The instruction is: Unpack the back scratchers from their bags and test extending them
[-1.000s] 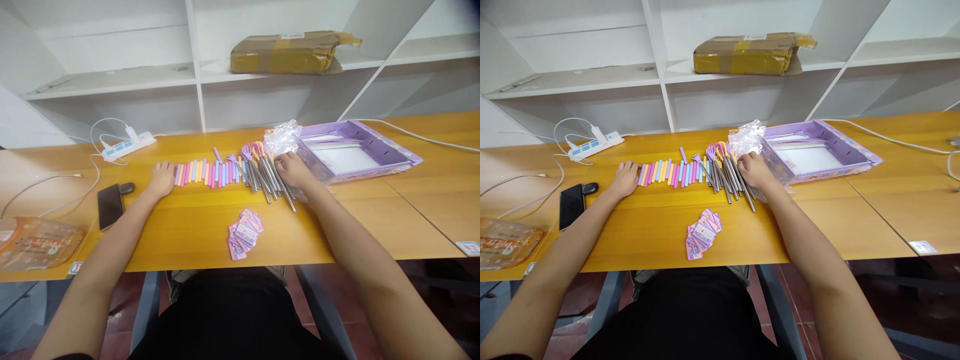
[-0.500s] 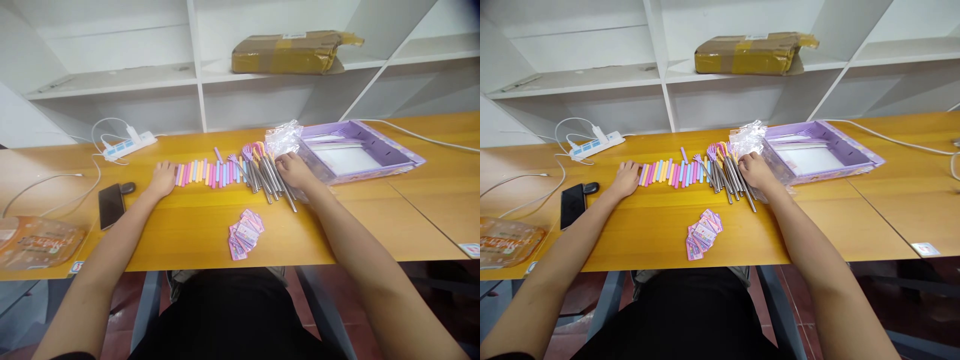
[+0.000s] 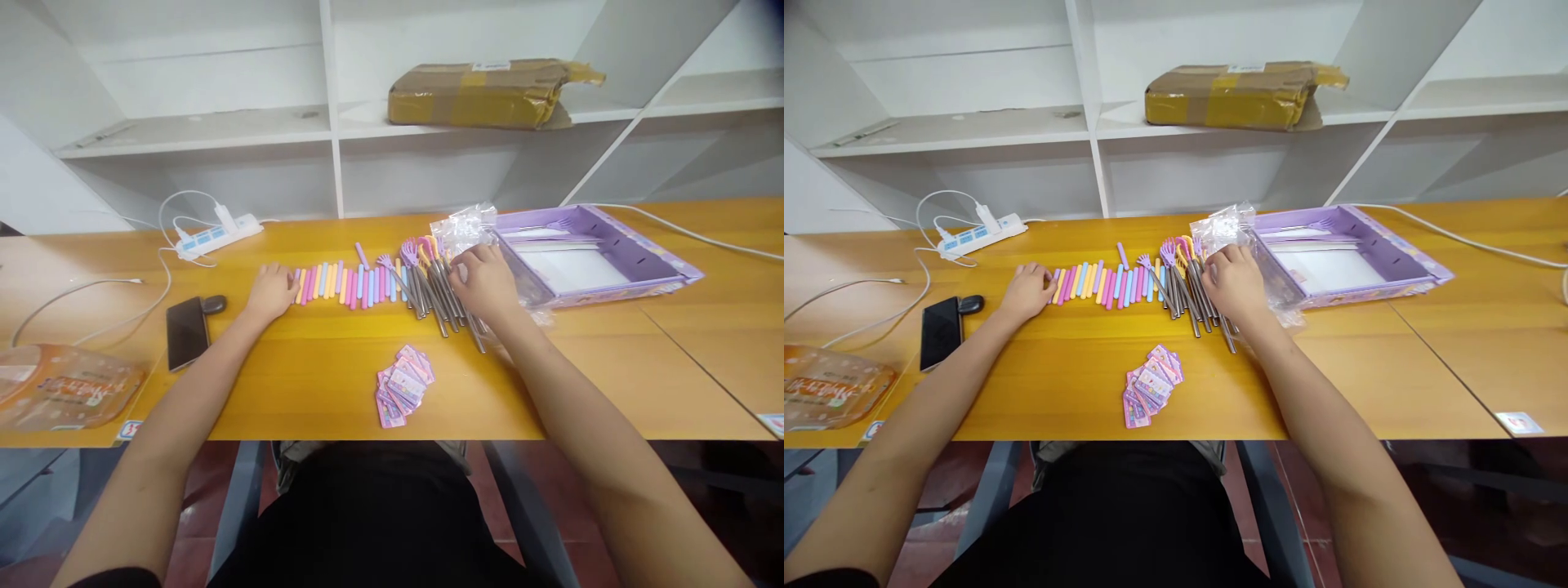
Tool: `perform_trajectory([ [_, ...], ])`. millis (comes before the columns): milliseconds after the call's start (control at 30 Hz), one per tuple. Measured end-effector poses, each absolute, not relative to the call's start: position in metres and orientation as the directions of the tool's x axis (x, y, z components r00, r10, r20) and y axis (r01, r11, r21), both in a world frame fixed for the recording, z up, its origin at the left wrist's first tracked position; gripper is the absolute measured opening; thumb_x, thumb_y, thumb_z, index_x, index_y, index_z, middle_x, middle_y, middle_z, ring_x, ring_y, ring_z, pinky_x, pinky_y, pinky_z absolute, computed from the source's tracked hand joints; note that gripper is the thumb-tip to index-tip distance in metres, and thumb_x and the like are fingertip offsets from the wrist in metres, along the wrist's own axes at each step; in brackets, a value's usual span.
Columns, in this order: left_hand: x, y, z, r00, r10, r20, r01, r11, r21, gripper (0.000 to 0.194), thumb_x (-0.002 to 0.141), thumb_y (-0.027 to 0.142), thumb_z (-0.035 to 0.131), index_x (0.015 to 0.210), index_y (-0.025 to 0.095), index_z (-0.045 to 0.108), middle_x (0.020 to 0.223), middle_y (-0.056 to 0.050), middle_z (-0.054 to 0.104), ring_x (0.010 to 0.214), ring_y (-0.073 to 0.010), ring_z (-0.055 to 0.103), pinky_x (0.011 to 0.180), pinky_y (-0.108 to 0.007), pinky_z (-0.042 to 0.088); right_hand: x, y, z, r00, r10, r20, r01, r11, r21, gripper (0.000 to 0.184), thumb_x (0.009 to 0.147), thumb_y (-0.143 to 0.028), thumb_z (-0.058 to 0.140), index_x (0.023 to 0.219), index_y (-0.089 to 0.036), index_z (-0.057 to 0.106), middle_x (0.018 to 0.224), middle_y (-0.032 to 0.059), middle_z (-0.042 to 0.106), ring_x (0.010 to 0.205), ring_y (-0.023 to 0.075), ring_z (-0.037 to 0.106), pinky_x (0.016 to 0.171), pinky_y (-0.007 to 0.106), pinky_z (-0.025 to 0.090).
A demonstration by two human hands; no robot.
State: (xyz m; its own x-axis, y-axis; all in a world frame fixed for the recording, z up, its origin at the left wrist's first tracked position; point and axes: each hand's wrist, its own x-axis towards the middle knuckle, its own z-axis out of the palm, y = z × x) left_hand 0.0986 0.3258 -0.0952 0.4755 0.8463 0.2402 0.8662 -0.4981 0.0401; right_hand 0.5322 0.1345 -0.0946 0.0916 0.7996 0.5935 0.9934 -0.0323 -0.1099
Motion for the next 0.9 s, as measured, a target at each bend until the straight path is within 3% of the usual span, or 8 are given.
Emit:
perform_trajectory([
  [267,0.1,0.324,-0.09,0.466,0.858,0.218,0.878,-0.479,0.009,0.033,0.103,0.033,0.052,0.104,0.013,0.078,0.114,-0.021,0.072,0.115,-0.0377,0.065,0.11,-0.051,0.051,0.48,0.128,-0.092,-0.138,0.874,0.467,0.99,0.137,0.035,0.035,0.107,-0.041,0.057,0.091,-0.017,0.076,0.098,0.0151,0.071,0.1,0.032,0.06,0.091,0.043,0.044],
  [467,0.095,0.322,-0.084,0.523,0.84,0.141,0.852,-0.52,-0.065,0.035,0.096,0.027,0.055,0.106,0.005,0.081,0.111,-0.028,0.075,0.123,-0.0432,0.064,0.114,-0.054,0.045,0.456,0.125,-0.101,-0.104,0.912,0.397,0.991,0.063,0.116,0.034,0.101,-0.041,0.063,0.099,-0.011,0.077,0.104,0.0208,0.074,0.104,0.0361,0.064,0.093,0.045,0.043],
  [633,0.096,0.317,-0.072,0.517,0.85,0.102,0.854,-0.505,-0.121,0.035,0.094,0.022,0.051,0.109,0.007,0.079,0.105,-0.027,0.076,0.119,-0.0448,0.066,0.108,-0.057,0.05,0.449,0.127,-0.103,-0.023,0.941,0.338,1.0,0.025,-0.002,0.031,0.1,-0.034,0.059,0.094,-0.01,0.078,0.101,0.0235,0.077,0.1,0.0364,0.068,0.091,0.045,0.047],
  [833,0.089,0.27,-0.013,0.48,0.87,0.114,0.873,-0.459,-0.165,0.033,0.104,0.02,0.04,0.106,0.011,0.072,0.111,-0.024,0.07,0.1,-0.0413,0.071,0.085,-0.052,0.056,0.467,0.127,-0.074,0.086,0.925,0.369,0.994,-0.053,-0.098,0.039,0.109,-0.033,0.043,0.089,-0.016,0.071,0.086,0.0178,0.075,0.08,0.0289,0.068,0.077,0.039,0.047],
  [900,0.087,0.225,0.0,0.523,0.826,0.21,0.852,-0.513,-0.1,0.034,0.111,0.028,0.035,0.112,0.015,0.067,0.108,-0.019,0.069,0.096,-0.0376,0.071,0.084,-0.049,0.056,0.476,0.114,-0.056,0.147,0.909,0.389,0.965,-0.045,-0.259,0.046,0.115,-0.041,0.035,0.087,-0.02,0.065,0.077,0.0114,0.069,0.07,0.0245,0.062,0.07,0.036,0.046],
])
